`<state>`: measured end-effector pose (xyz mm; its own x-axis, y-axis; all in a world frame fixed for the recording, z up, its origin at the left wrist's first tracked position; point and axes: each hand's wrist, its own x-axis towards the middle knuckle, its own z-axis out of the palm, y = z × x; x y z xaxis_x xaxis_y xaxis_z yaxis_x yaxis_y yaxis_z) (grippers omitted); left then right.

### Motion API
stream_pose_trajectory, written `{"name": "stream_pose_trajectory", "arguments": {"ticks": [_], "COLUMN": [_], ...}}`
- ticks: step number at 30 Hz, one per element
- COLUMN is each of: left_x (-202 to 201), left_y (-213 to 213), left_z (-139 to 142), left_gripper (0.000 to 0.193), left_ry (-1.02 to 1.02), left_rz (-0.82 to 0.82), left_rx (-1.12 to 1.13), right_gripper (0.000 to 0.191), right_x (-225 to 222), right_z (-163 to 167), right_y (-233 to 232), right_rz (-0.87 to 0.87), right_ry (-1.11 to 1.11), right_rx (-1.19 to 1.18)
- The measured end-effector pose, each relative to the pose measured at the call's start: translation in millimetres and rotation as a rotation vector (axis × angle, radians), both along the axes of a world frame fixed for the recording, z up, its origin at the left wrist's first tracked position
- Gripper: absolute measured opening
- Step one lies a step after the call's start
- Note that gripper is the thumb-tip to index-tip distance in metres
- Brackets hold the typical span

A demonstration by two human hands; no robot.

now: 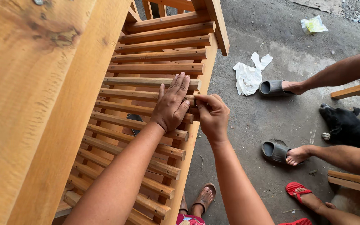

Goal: The person sands the wooden slats and edges of a slatted wood furniture piece, holding the frame steady with one hand while rubbing sandpaper along the slats and side rails with the other, working progressively along the slatted surface.

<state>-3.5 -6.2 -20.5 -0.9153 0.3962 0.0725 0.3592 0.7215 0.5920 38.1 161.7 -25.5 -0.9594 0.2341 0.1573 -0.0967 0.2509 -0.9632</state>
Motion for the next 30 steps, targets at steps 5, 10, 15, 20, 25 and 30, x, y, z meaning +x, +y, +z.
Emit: {"name": "stream_pose_trajectory", "arguments": {"ticks": [5,10,15,20,25,30], "left_x": [0.4,1.3,0.4,0.0,0.7,-0.5], "left_y": [1.2,0.8,0.7,0.4,-0.2,-0.1], "left_z": [0.8,2.8,0.7,-0.6,-0.7,-1.7], "left_gripper": [0.073,0.073,0.073,0.073,0.074,0.072], "left_ry": [-0.007,-0.01,-0.004,-0.001,-0.006,0.01], "left_rz": [0.011,0.009,0.007,0.009,-0.006,-0.007], "left_rx": [-0.026,-0.029,0.003,0.012,0.036,0.041], "right_gripper": [0.01,0.009,0.008,0.009,0.005,0.01], "right_x": [38.4,51.7,50.2,47.8,42.2,41.6], "right_z": [3.6,5.0,10.4,20.3,25.0,28.3], "right_y": [12.2,-4.1,-25.6,-23.5,-21.2,-22.8], "right_rz": [0.148,-0.009,-0.108,-0.081,-0.03,-0.011], "right_ry": [-0.126,-0.417,-0.052,0.002,0.063,0.073], "right_rx": [0.007,-0.442,0.138,0.195,0.293,0.265]}}
